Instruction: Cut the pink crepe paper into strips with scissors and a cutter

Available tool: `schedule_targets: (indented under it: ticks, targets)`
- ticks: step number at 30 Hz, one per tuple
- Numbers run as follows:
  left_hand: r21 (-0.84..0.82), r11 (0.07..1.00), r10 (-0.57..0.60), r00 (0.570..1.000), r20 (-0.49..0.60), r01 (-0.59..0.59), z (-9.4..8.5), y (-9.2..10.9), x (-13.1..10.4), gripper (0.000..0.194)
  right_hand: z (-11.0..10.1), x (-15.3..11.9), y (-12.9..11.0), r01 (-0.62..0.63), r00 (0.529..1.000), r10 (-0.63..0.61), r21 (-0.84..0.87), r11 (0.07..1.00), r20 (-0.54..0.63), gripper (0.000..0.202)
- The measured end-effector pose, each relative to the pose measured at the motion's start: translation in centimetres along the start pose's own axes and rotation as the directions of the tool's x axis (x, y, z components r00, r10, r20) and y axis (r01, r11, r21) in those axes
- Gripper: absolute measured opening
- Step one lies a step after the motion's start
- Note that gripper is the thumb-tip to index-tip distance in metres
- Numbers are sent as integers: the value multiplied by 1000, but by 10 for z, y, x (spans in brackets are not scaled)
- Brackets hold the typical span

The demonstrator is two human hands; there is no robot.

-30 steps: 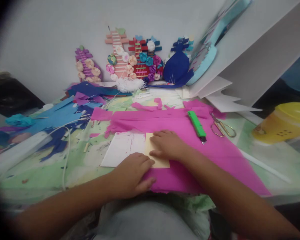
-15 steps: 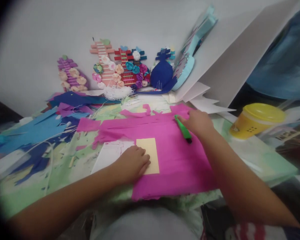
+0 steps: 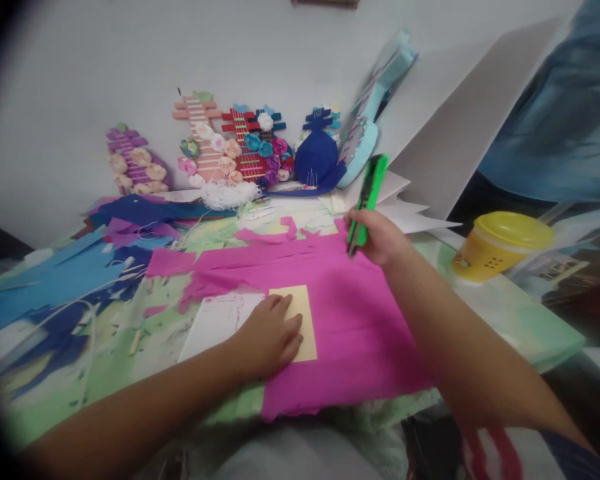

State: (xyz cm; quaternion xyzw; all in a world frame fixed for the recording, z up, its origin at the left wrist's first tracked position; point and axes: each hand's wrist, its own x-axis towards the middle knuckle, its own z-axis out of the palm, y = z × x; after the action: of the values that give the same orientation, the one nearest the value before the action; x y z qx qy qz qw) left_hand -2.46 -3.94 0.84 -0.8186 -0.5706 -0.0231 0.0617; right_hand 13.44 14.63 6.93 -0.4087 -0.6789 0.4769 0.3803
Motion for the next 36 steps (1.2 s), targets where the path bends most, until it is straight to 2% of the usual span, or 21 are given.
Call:
schedule_targets:
  ticks: [2,3,4,7,9,13,17,20,27,33,36]
  targets:
    - [-15,1000,1,1000,-1,-1,2,-1,0,27,28,-5,-6,12,999,-19,120,993,51,13]
    - [-22,1000,1,1000,-1,-1,3,0,0,29,44,-7,-5,-75,989,41,254,964,139,12]
    - [-29,1000,0,1000,-1,0,4,0,-1,31,59,-7,-3,-176,969,106,318,932,225,14]
    - [-44,999,-6,1000,-6,6,7,1,-1,36,93,-7,8,-349,888,211,302,887,408,33]
    - [-49,999,-13,1000,-13,12,7,1,-2,36,103,-5,16,-414,832,234,283,865,503,38]
    - [-59,998,-36,998,-43,34,8,1,-2,35,106,0,31,-415,774,159,302,858,613,38]
    - [-87,995,-49,996,-68,43,11,0,-2,37,105,3,48,-219,800,-23,328,919,599,33]
    - [-106,993,-61,996,-63,54,12,0,-2,37,105,2,54,-92,816,-85,274,957,571,25]
    - [-166,984,-78,996,-33,71,15,-1,-2,38,105,-1,54,-237,813,10,315,919,583,27]
    - [-164,983,-91,995,-45,82,18,0,-4,39,107,3,60,-269,832,13,382,884,555,22]
    - [-140,988,-78,994,-71,67,18,1,-5,40,106,3,59,-227,834,-9,359,905,551,21]
